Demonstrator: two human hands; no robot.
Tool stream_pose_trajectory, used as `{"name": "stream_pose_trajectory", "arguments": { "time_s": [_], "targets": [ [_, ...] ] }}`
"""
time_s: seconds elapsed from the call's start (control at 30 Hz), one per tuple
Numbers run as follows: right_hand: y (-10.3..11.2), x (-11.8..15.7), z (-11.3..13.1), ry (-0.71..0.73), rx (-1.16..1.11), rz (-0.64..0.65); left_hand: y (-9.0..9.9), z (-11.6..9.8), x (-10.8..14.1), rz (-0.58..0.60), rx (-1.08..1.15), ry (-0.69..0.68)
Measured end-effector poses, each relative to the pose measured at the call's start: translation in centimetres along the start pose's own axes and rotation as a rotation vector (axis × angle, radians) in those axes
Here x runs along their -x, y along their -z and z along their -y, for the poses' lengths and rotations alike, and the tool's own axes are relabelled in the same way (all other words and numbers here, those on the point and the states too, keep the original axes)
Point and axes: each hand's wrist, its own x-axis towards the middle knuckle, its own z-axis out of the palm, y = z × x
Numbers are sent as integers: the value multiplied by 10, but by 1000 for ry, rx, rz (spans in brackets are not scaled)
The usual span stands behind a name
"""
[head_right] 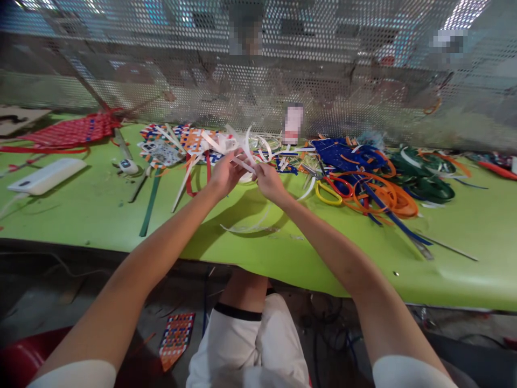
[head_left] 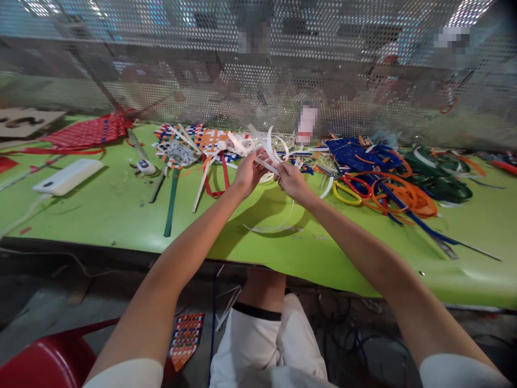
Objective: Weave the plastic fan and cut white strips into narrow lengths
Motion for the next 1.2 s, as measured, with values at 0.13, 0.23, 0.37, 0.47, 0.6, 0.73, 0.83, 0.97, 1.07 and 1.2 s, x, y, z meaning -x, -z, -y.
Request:
{"name": "stream_pose_trajectory", "arguments": {
  "time_s": [0.13,0.23,0.37,0.47,0.6,0.73,0.83,0.97,1.07,1.2],
  "targets": [
    [2,-3,-10,24,-70,-200,5,1,-3,-16,-36,-104],
    [12,-10,-16,39,-37,-278,7,-6,-5,-85,-19,-184],
    [38,-25,-23,109,-42,-389,8,-20,-6,-166,53,-223],
    [59,-31,-22,96,-193,-366,8,-31,-6,-193,96,-208],
    [80,-29,-18,138,-304,-361,11,-38,-7,-185,62,-52],
    [81,-19,-14,124,-336,-396,11,-36,-5,-90,24,53],
    [68,-7,-10,83,-391,-309,7,-32,-1,-5,2,104],
    [47,10,-1,80,-454,-209,1,-21,4,60,-50,155],
    [33,19,5,90,-489,-169,-3,-11,7,38,-109,126],
    [19,26,9,52,-608,-30,-6,-3,12,44,-173,79]
  ]
}}
